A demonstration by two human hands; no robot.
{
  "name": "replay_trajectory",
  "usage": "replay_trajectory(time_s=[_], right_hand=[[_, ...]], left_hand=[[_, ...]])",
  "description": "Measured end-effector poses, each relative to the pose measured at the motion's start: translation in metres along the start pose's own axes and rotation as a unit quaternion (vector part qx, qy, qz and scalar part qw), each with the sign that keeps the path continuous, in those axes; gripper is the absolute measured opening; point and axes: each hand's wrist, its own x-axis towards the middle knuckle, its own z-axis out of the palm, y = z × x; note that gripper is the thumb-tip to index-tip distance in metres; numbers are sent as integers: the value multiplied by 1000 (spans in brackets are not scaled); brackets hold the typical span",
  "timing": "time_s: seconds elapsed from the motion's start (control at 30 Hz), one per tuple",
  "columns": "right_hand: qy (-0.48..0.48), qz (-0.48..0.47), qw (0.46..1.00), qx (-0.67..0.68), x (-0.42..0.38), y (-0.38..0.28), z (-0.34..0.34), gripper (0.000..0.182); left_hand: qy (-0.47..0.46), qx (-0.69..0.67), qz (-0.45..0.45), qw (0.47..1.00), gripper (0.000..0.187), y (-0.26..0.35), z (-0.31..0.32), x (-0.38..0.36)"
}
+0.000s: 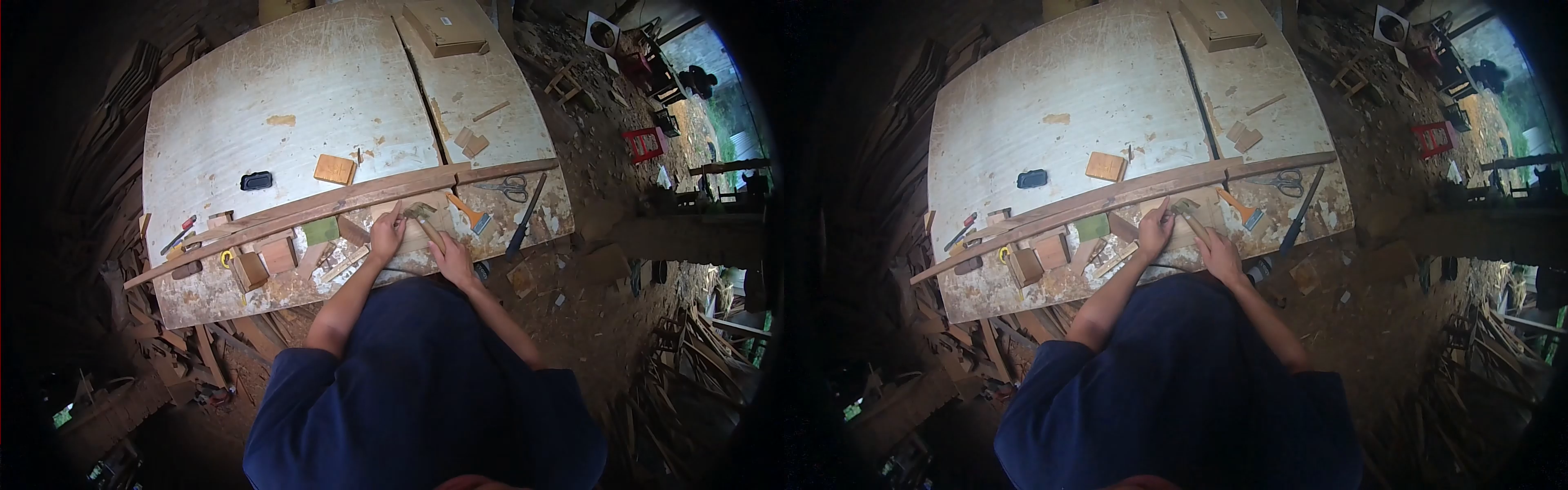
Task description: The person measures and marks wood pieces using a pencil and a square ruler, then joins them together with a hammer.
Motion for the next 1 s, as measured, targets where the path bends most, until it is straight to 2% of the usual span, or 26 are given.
replay_trajectory(time_s=[0.03, 0.23, 0.33, 0.43, 0.53, 0.73, 0.83, 0.93, 1.0], right_hand=[[21, -14, 1000, 13, -2, 1, 1, 29], [-27, 27, 999, -25, 0, 0, -3, 30], [15, -3, 1000, 8, -5, -1, 0, 31], [-40, 26, 998, -32, 1, 2, 0, 32], [5, -2, 1000, 4, -3, 1, 4, 32], [-33, 31, 999, -1, -2, 2, 2, 32], [5, 7, 1000, 26, -7, 2, 2, 32], [-55, 58, 996, -31, -1, -1, -2, 29], [-8, 16, 1000, 2, -6, 0, 1, 32]], left_hand=[[2, 4, -3, 1000, 59, 0, 1, 0], [0, -6, -15, 1000, 59, 2, 0, -1], [6, 1, -16, 1000, 60, 2, -1, -2], [3, 4, -18, 1000, 60, 2, 1, -2], [2, -5, -23, 1000, 61, 1, 1, -1], [1, -16, -27, 1000, 61, 1, 1, -3], [6, -23, -27, 999, 61, 1, -1, -2], [4, -33, -27, 999, 61, 0, 3, -3], [5, -24, -27, 999, 60, -1, 1, -2]])
